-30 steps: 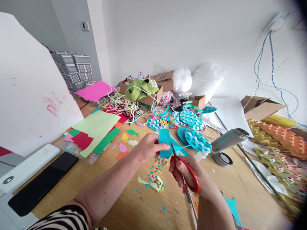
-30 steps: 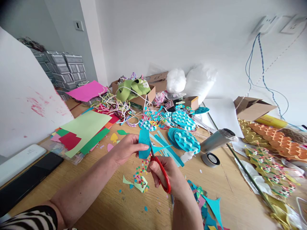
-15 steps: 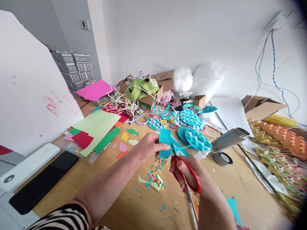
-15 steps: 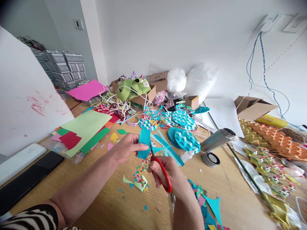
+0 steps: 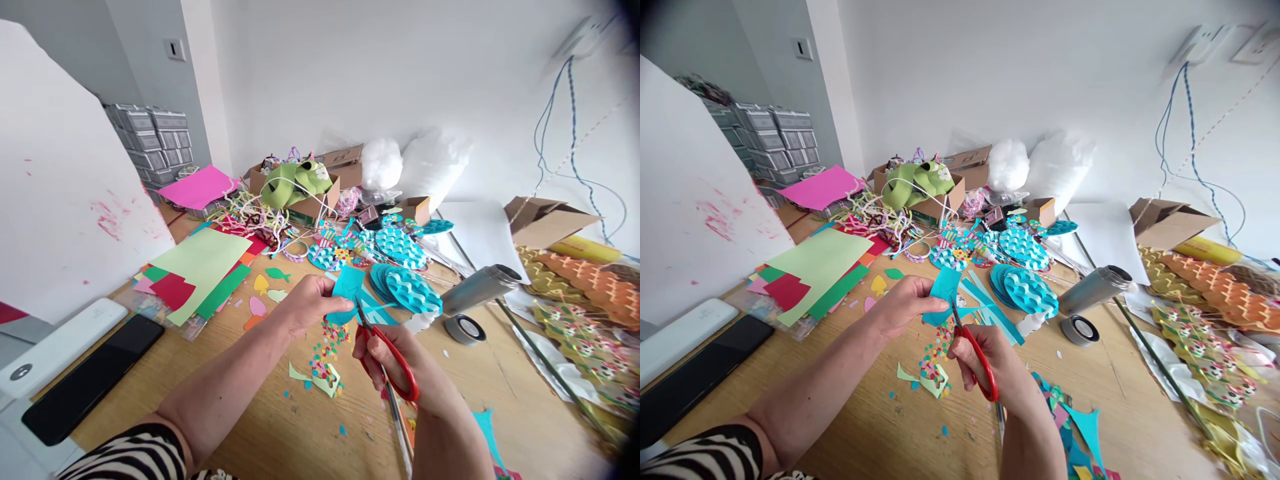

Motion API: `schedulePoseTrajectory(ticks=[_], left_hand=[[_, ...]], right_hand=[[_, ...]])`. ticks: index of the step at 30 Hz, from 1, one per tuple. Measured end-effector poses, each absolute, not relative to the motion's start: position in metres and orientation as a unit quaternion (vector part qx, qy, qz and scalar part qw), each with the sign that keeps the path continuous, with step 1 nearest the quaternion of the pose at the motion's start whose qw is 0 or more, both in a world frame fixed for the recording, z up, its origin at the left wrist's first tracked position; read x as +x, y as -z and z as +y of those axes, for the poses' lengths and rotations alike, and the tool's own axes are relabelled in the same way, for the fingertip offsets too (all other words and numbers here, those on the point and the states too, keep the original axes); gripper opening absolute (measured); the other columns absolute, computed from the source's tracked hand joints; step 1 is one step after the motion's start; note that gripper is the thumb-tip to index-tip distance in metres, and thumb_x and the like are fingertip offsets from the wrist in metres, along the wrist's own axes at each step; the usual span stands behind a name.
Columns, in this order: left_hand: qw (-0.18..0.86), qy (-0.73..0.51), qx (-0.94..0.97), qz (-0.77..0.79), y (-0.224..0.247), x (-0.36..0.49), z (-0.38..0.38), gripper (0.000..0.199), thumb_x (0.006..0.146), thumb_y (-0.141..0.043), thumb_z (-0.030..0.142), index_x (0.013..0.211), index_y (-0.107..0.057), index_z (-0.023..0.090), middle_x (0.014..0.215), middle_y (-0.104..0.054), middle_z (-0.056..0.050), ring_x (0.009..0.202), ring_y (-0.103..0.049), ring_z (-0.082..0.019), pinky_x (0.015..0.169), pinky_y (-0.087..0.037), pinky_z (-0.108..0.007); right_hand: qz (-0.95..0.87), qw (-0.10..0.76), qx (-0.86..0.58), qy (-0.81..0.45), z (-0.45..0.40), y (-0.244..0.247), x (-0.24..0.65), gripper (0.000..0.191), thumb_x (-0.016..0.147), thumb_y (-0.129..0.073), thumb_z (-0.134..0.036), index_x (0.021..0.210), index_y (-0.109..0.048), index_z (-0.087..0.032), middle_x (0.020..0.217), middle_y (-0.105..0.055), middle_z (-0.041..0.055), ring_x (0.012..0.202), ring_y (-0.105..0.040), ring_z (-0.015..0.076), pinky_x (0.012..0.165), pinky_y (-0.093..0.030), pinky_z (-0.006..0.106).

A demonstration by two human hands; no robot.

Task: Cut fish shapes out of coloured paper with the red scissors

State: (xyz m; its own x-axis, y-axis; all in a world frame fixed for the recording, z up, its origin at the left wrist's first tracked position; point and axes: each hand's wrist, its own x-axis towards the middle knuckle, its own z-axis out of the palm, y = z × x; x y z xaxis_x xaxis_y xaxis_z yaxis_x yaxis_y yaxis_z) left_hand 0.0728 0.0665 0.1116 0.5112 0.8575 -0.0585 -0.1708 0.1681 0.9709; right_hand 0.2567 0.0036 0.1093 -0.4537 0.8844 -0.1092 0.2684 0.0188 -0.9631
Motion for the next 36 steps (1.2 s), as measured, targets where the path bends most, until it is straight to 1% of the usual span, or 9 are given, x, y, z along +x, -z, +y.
schedulePoseTrajectory(ticks=[4,9,15,20,25,29,36], left_hand=[[0.689,-0.363,0.537,0.325,-0.113,0.0715,0.0663,0.025,0.061,-0.071,0.033,0.069,-0.065,0.01,0.061,-0.055,0.0,0.055,-0.046,-0.009,0.056,-0.035,-0.022],[0.685,-0.357,0.544,0.328,-0.1138,0.0705,0.0661,0.023,0.062,-0.07,0.034,0.065,-0.062,0.012,0.061,-0.055,0.0,0.055,-0.045,-0.009,0.055,-0.034,-0.023],[0.692,-0.355,0.537,0.326,-0.1154,0.0705,0.0655,0.02,0.062,-0.069,0.031,0.064,-0.061,0.012,0.062,-0.056,-0.001,0.055,-0.046,-0.009,0.054,-0.034,-0.022],[0.681,-0.359,0.548,0.327,-0.1136,0.0707,0.0672,0.022,0.064,-0.068,0.032,0.067,-0.061,0.012,0.058,-0.052,0.002,0.051,-0.043,-0.007,0.049,-0.031,-0.021],[0.683,-0.356,0.553,0.316,-0.1098,0.0712,0.068,0.025,0.066,-0.068,0.035,0.072,-0.062,0.011,0.06,-0.054,0.001,0.052,-0.044,-0.007,0.05,-0.032,-0.021],[0.687,-0.353,0.557,0.305,-0.1098,0.0721,0.0674,0.025,0.065,-0.069,0.034,0.069,-0.06,0.011,0.059,-0.052,0.001,0.051,-0.043,-0.007,0.048,-0.031,-0.02],[0.679,-0.37,0.543,0.329,-0.1111,0.0734,0.0677,0.025,0.064,-0.068,0.034,0.069,-0.059,0.012,0.058,-0.055,0.001,0.05,-0.047,-0.008,0.046,-0.033,-0.021]], right_hand=[[-0.657,0.288,-0.43,-0.548,0.0026,-0.1114,0.2554,0.053,0.084,-0.047,-0.068,0.073,-0.055,-0.016,0.041,-0.053,-0.0018,0.037,-0.043,0.0102,0.043,-0.029,0.023],[-0.654,0.282,-0.434,-0.552,0.002,-0.1101,0.256,0.055,0.085,-0.045,-0.068,0.075,-0.057,-0.015,0.04,-0.051,-0.0026,0.035,-0.04,0.0091,0.043,-0.029,0.023],[-0.648,0.279,-0.437,-0.558,0.0019,-0.1099,0.2572,0.056,0.084,-0.046,-0.069,0.075,-0.057,-0.015,0.039,-0.05,-0.0034,0.034,-0.04,0.0087,0.043,-0.029,0.023],[-0.654,0.275,-0.445,-0.547,0.0026,-0.1091,0.2581,0.058,0.084,-0.045,-0.069,0.074,-0.059,-0.014,0.039,-0.05,-0.0027,0.033,-0.038,0.008,0.043,-0.028,0.023],[-0.656,0.285,-0.445,-0.539,0.0031,-0.1077,0.2582,0.058,0.085,-0.045,-0.068,0.074,-0.059,-0.014,0.039,-0.051,-0.0023,0.034,-0.039,0.0088,0.042,-0.028,0.023],[-0.657,0.288,-0.445,-0.536,0.0033,-0.1075,0.2585,0.057,0.085,-0.045,-0.068,0.075,-0.06,-0.013,0.039,-0.051,-0.0018,0.034,-0.04,0.009,0.042,-0.028,0.023],[-0.654,0.275,-0.449,-0.543,0.0027,-0.1083,0.2593,0.057,0.085,-0.045,-0.068,0.075,-0.059,-0.014,0.04,-0.051,-0.0022,0.034,-0.039,0.0087,0.041,-0.027,0.023]])
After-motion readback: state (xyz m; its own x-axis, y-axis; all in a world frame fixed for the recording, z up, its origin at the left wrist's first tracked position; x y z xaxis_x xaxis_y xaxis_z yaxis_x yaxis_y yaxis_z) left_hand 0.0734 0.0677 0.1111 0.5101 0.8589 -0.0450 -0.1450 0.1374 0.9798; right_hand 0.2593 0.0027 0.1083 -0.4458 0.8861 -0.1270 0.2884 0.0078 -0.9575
